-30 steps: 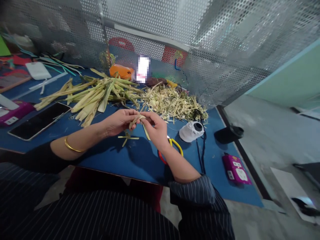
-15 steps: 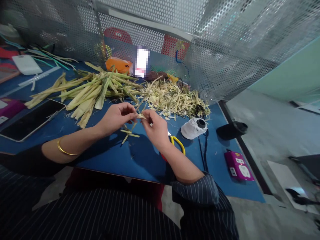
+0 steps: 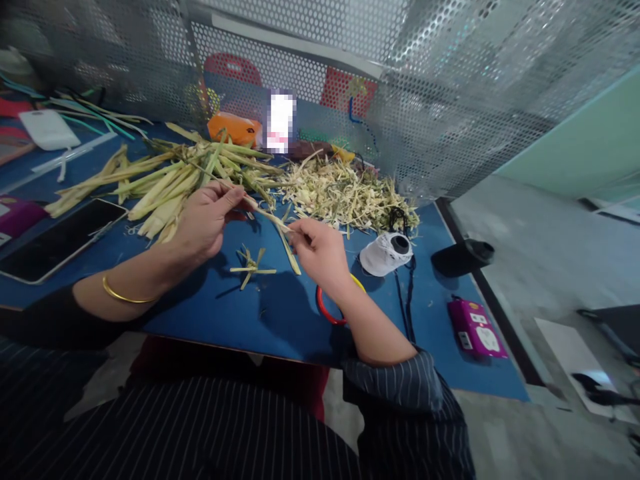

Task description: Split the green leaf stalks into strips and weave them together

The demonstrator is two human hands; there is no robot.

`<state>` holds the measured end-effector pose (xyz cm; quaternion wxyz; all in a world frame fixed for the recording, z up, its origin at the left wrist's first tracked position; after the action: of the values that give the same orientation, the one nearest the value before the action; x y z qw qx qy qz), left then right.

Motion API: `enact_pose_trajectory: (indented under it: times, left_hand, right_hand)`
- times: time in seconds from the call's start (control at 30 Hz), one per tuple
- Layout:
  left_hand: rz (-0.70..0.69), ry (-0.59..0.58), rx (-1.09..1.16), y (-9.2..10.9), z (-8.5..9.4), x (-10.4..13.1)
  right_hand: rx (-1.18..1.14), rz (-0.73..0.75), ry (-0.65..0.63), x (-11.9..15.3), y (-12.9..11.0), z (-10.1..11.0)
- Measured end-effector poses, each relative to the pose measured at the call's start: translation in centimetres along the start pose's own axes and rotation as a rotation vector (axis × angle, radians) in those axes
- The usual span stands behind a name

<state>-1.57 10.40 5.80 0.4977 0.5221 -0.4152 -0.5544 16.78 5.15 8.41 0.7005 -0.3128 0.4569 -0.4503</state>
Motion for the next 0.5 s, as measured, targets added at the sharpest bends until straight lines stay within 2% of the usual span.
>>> enact_pose_trajectory:
  times: [0.13,0.23,0.33,0.5]
  left_hand:
    - [-0.006,0.066,-0.037,0.1,0.5,-0.2]
    - [-0.079,0.031,-0.089,1.0,0.5,-0.2]
    - [-0.12,-0.015,-0.133,1.5,0.4,0.0]
    - [-0.133,-0.057,-0.143,1.6,-0.1,0.3]
  right_hand:
    - [-0.38,-0.225,-0.146,0.2,1.0,-1.4]
    - [-0.518,-0.267,-0.114,0.2,1.4,-1.2]
    - [-0.482,-0.234,-0.018,-0.2,1.7,-0.3]
    - [-0.187,-0.094,0.094,-0.4,1.3,0.8]
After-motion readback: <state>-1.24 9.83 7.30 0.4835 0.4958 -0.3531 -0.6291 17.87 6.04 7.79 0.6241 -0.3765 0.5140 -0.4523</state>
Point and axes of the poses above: each hand's wrist, its own x-axis away from the middle knuckle, its own z-axis out of the back of the hand, y = z × x, the point moved 9 cm from there along -x, towards the middle knuckle, and after that the axes turned 15 degrees about -x, right-handed, at the moved point
